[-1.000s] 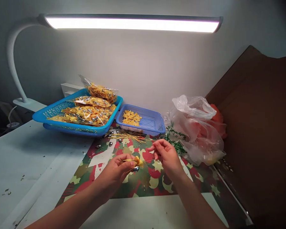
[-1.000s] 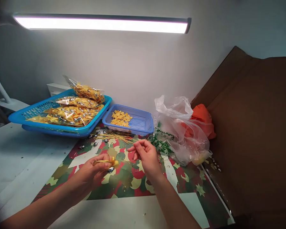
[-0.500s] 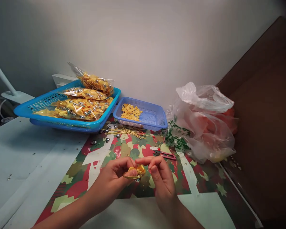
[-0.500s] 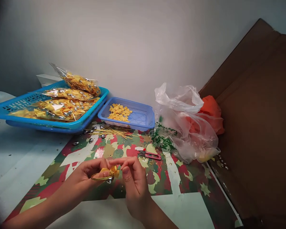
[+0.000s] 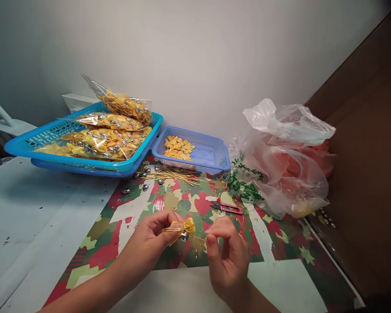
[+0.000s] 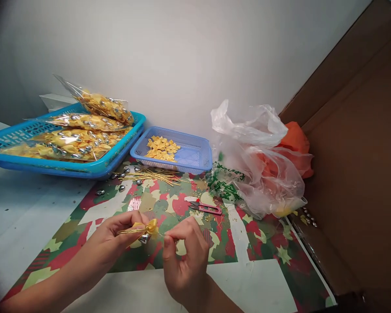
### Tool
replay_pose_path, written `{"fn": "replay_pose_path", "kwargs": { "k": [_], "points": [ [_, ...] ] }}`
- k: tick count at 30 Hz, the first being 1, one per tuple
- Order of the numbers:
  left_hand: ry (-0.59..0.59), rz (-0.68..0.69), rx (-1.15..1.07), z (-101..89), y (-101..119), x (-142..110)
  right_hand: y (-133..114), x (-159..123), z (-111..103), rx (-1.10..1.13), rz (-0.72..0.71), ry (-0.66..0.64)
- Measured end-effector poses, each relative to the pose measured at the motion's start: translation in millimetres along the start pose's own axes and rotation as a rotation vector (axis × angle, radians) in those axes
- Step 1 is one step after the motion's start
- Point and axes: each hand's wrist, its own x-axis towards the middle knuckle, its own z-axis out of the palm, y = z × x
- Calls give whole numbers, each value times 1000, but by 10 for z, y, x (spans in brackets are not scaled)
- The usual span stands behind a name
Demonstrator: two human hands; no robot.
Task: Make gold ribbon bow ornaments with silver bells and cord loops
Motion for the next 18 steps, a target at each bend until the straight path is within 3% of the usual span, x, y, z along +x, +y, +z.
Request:
{"fn": "replay_pose_path", "kwargs": {
  "k": [5,12,18],
  "points": [
    [-1,30,28,5,6,-5,-2,10,8,-128,-44,-57],
    [43,72,73,24,49,-19,-10,8,12,-139,-48,-68],
    [5,102,103,38,62,-52,-4,1,23,-168,-51,-76]
  ]
}}
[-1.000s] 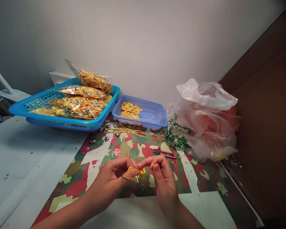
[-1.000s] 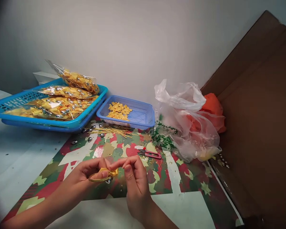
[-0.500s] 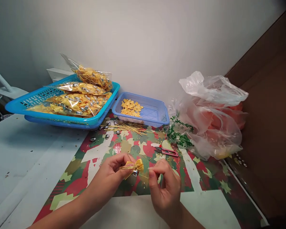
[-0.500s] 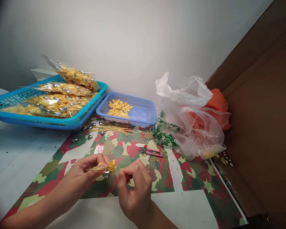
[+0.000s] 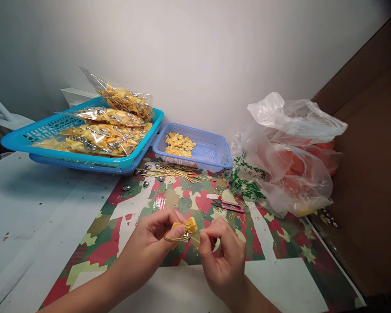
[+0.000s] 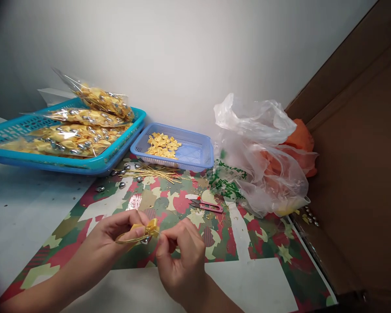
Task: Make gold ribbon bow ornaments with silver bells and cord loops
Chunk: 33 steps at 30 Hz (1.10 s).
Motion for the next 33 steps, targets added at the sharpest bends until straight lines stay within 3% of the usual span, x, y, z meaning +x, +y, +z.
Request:
{"fn": "replay_pose_path", "kwargs": {
  "k": [7,10,15,23,26,33],
  "points": [
    [33,176,160,-15,-26,-48,12,-55,-15,137,13,75],
    [2,175,214,-10,-45,-49,26,-74,-40,215,7,96],
    [-47,150,219,1,-62,-38,7,-34,-78,237,-10,16],
    [-56,78,220,-6,-100,-31,-52,16,-68,622,316,-3],
    [-43,65,218,-5,-102,-22,-18,-4,-85,534,253,21],
    [-29,18,215,-24,-122,-39,-4,60,-78,140,-29,-100]
  ]
}}
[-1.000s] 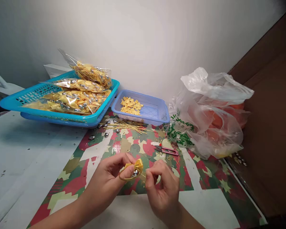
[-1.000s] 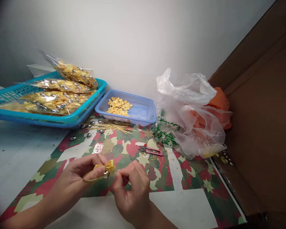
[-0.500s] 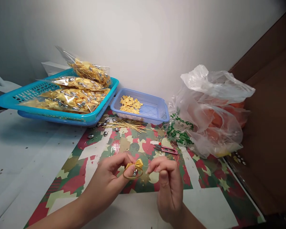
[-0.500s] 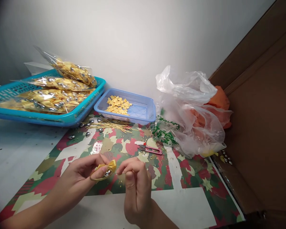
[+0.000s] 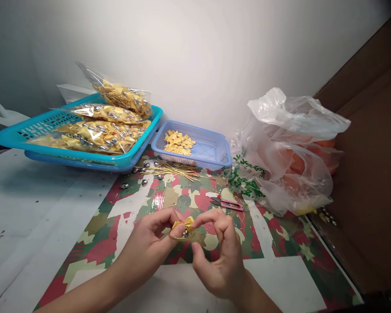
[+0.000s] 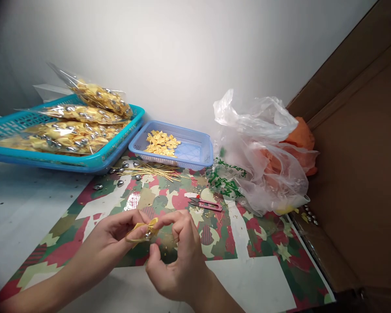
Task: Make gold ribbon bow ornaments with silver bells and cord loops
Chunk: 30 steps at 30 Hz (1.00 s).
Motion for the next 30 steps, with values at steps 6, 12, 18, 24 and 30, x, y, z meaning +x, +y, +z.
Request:
{"fn": "replay_pose_path", "kwargs": {
  "k": [6,12,18,24,30],
  "points": [
    [-13,23,44,8,-7,9,44,53,3,-114,-21,-26],
    [-43,23,128,13,27,0,52,35,-8,-164,-39,-10],
    [-15,114,257,14,31,-18,50,14,25,-207,-25,-22],
    [24,302,411,15,-6,-30,39,-8,68,-207,81,14],
    [11,367,467,11,-56,-19,15,5,61,-169,165,-14]
  ]
}}
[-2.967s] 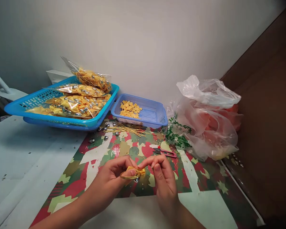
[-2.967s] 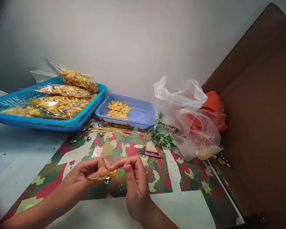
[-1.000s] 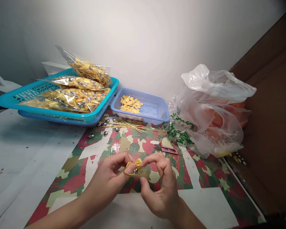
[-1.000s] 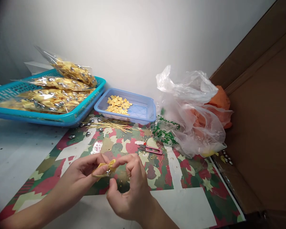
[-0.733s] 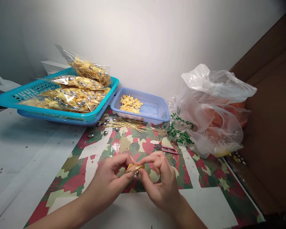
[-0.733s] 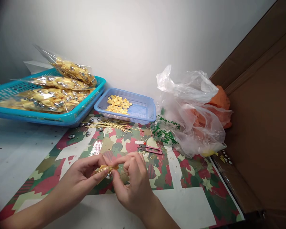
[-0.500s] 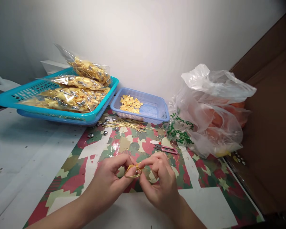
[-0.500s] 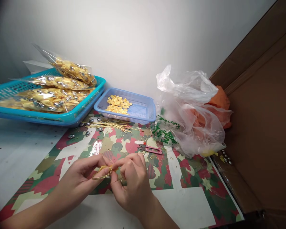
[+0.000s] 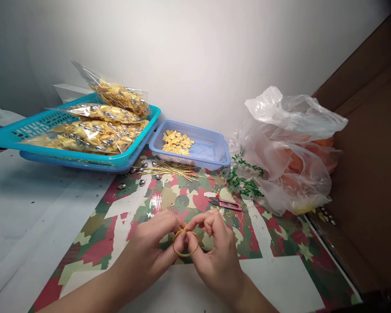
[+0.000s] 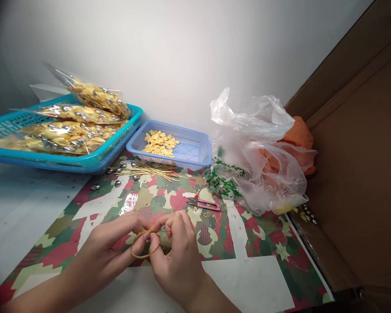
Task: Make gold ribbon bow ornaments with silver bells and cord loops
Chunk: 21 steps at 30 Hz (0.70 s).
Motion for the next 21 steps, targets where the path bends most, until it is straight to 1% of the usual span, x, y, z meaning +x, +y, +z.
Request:
{"fn": "replay_pose_path", "kwargs": {
  "k": [3,5,8,14,18,21],
  "points": [
    [-35,-56,-56,-13,-6,-3,10,3,-14,-5,18,-13],
    [-82,-111,-113,-35,-1,6,20,3,-25,1,21,-14],
    [-125,-156,-171,-69,8,33,29,8,-50,12,-3,-25],
    [-120,-229,-235,-82,25,62,43,22,-83,-29,-121,-45],
    [-116,-272,-298,-67,24,56,48,17,-80,-37,-137,-61],
    [-101,-270,-297,-65,17,53,46,16,-78,-30,-115,-60]
  ]
}}
